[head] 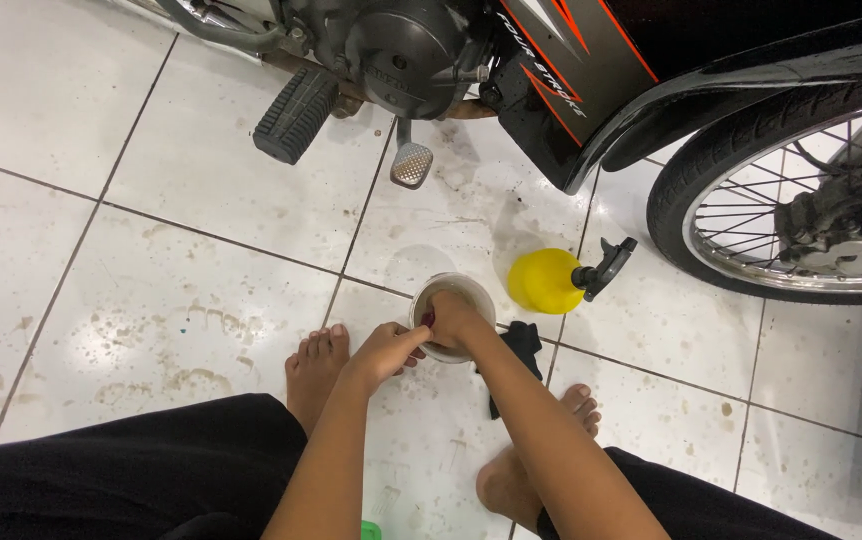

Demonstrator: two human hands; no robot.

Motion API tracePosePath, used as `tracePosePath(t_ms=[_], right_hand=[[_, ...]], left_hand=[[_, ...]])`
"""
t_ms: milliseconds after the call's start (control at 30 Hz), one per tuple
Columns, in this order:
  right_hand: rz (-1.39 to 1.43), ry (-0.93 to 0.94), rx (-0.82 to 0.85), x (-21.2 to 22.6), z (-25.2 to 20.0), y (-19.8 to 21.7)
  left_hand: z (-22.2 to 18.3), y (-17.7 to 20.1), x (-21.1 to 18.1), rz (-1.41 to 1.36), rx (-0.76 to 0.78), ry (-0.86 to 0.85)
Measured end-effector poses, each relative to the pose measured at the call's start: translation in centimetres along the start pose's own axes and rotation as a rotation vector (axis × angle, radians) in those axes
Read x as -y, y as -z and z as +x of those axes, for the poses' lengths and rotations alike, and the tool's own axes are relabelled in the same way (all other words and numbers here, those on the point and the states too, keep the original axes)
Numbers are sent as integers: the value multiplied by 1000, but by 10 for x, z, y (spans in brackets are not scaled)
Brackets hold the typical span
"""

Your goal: The person cleans the side fairing of a black Suzuki motorcycle using a pink sponge and a yellow spray bottle. They repeatedly wipe the surface, dip the sponge into a bucket of water, and spray the area before continuing to scrub the side panel.

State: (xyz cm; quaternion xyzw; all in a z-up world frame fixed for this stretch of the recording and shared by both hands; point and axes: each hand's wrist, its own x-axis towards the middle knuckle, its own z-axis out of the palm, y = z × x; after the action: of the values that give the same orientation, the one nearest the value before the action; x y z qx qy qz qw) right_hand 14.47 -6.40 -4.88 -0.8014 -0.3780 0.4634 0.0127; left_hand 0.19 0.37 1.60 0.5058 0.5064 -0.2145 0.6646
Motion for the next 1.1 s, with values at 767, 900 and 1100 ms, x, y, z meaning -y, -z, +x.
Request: tracePosePath(t_ms=[767,900,1100], right_hand=[[221,40,-144,-4,-24,34],[190,24,-98,9,-40,37],[383,-58,-78,18,-50,42]], left_hand=[[-33,6,-15,-94,115,-42],[-29,5,-12,-74,118,-59],[-18,3,-3,-94,121,-64]])
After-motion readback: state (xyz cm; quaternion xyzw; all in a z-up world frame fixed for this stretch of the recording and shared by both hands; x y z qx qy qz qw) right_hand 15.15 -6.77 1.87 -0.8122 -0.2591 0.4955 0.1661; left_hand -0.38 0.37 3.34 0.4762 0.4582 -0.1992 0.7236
